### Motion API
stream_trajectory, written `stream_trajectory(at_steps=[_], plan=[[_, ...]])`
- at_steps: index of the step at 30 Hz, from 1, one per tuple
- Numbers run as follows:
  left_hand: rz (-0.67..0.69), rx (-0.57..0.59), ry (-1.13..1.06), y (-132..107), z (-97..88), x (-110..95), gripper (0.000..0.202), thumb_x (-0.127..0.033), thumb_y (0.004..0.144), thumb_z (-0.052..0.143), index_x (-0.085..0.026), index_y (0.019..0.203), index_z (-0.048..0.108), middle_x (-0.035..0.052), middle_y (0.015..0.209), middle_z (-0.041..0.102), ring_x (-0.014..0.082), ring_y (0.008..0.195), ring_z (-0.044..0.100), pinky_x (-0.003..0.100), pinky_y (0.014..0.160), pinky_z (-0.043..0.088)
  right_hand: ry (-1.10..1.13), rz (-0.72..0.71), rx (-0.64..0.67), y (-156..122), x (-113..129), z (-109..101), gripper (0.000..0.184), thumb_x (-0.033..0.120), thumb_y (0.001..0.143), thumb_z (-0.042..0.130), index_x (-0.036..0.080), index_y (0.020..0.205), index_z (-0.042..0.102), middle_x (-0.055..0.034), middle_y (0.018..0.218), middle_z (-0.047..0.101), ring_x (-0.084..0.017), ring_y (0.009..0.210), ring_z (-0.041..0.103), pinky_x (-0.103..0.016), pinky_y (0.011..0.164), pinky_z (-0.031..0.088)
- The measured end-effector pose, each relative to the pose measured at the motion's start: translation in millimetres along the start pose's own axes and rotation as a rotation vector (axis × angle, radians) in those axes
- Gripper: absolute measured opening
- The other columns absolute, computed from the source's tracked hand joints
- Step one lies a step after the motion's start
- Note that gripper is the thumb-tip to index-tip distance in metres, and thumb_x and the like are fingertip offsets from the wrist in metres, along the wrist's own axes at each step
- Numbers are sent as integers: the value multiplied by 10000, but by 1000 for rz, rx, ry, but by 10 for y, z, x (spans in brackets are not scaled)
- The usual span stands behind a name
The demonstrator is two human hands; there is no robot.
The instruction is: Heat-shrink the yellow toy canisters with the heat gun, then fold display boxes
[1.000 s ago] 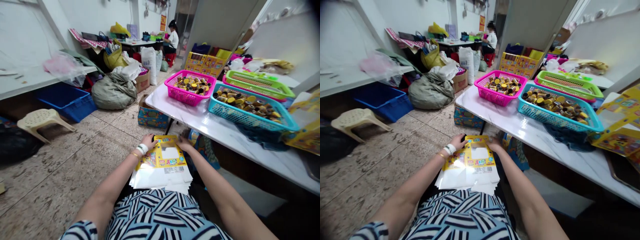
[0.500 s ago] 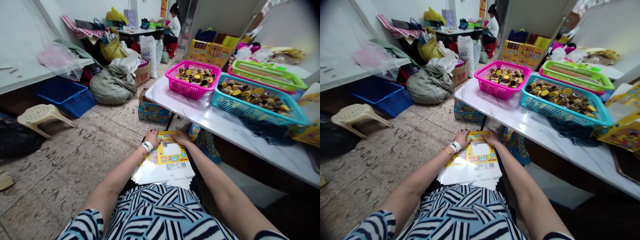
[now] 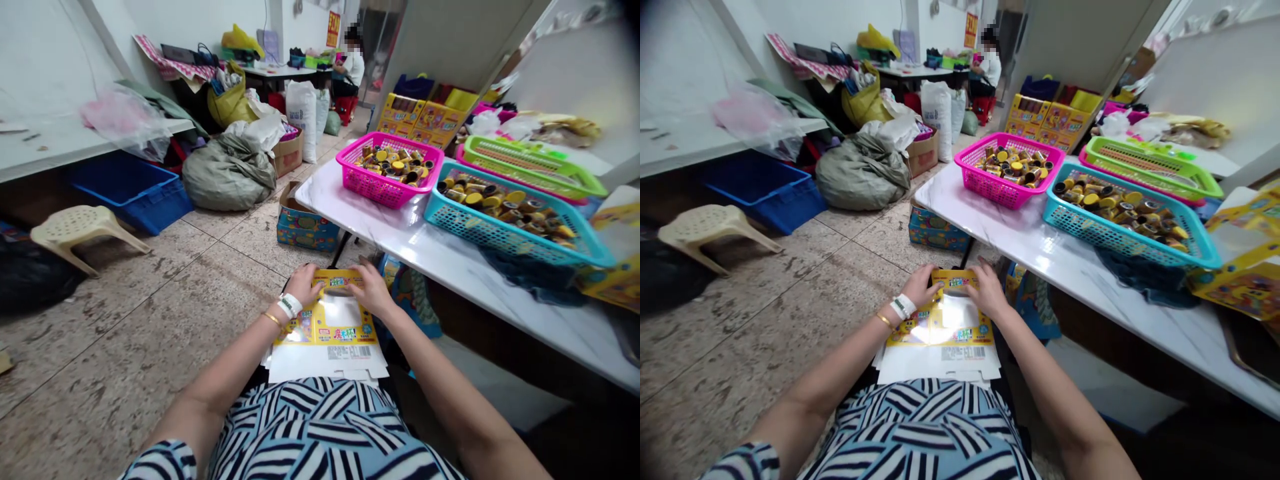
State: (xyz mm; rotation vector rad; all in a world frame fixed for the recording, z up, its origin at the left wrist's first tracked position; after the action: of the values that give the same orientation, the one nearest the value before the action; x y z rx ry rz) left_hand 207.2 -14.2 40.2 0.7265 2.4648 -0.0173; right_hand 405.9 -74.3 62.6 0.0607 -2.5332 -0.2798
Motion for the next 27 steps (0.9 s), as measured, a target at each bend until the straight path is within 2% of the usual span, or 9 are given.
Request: stream_trajectory(at_steps=[2, 6, 10, 12, 15, 19, 22, 25, 27], plan=[[26, -102, -168, -182, -189, -98, 263, -294, 865, 616, -175, 1098, 583, 82, 1094, 666, 214, 1031, 614, 340, 931, 486, 99, -73, -96, -188, 213, -198, 342, 220, 831, 609, 215, 1173, 620, -99, 1414, 506, -256, 1326, 472, -401, 1100, 403], [77, -226, -560, -588, -464, -204, 173, -280, 859, 629, -185, 1003, 619, 38, 909, 705, 165, 823, 668, 286, 774, 534, 393, -61, -189, -578, 529, -476, 366, 230, 879, 589, 255, 1244, 566, -35, 1047, 704, -197, 970, 683, -362, 919, 545], [159, -303, -533, -790, -644, -302, 121, -260, 879, 601, -185, 847, 691, 50, 867, 713, 170, 828, 662, 281, 765, 513, 526, -18, -263, -798, 761, -756, 284, 285, 882, 640, 263, 1165, 625, -34, 947, 736, -213, 896, 709, -382, 878, 571], [168, -354, -558, -801, -779, -396, 156, -281, 905, 581, -181, 851, 688, 45, 855, 704, 165, 826, 657, 267, 755, 507, 596, -50, -271, -821, 849, -935, 388, 295, 867, 674, 276, 1244, 589, -41, 967, 742, -225, 929, 709, -391, 891, 572], [155, -465, -675, -815, -1080, -609, 150, -301, 930, 561, -180, 933, 650, 21, 844, 687, 145, 771, 649, 239, 702, 514, 648, -118, -148, -790, 901, -1157, 611, 308, 818, 735, 278, 1379, 497, -56, 1127, 713, -241, 999, 691, -383, 868, 586], [260, -562, -653, -985, -1504, -947, 103, -246, 934, 542, -187, 990, 606, 27, 857, 679, 141, 741, 649, 233, 667, 519, 458, -164, 125, -815, 849, -1222, 256, 349, 862, 667, 254, 1094, 717, -40, 1031, 731, -221, 851, 703, -355, 758, 601], [478, -380, -478, -1179, -1571, -1111, 123, -244, 890, 582, -203, 1003, 608, 60, 919, 695, 174, 836, 670, 263, 748, 539, 343, -240, 145, -965, 876, -1171, 242, 370, 845, 664, 274, 1047, 756, -60, 1006, 735, -243, 904, 686, -383, 830, 572], [542, -148, -287, -1338, -1353, -1025, 166, -347, 851, 631, -236, 975, 636, 44, 925, 712, 176, 808, 682, 245, 724, 557, 433, -173, 187, -1171, 928, -1045, 289, 384, 846, 641, 278, 1091, 754, -73, 1057, 734, -260, 968, 679, -388, 888, 541], [582, -70, -130, -1380, -1166, -910, 79, -304, 877, 598, -270, 850, 664, -14, 742, 693, 137, 638, 654, 198, 590, 531, 574, -82, 323, -1293, 953, -944, 296, 397, 845, 649, 279, 1093, 758, -54, 1084, 735, -257, 983, 684, -367, 909, 527]])
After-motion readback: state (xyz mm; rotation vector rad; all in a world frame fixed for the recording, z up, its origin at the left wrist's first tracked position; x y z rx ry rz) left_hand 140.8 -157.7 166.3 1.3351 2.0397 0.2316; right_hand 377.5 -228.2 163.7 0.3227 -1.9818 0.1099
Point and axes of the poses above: each hand's wrist, its own y-axis towards the middle knuckle, its own z-axis out of the palm, x = y × z, the point moved 4 cm from there along y, towards the middle knuckle
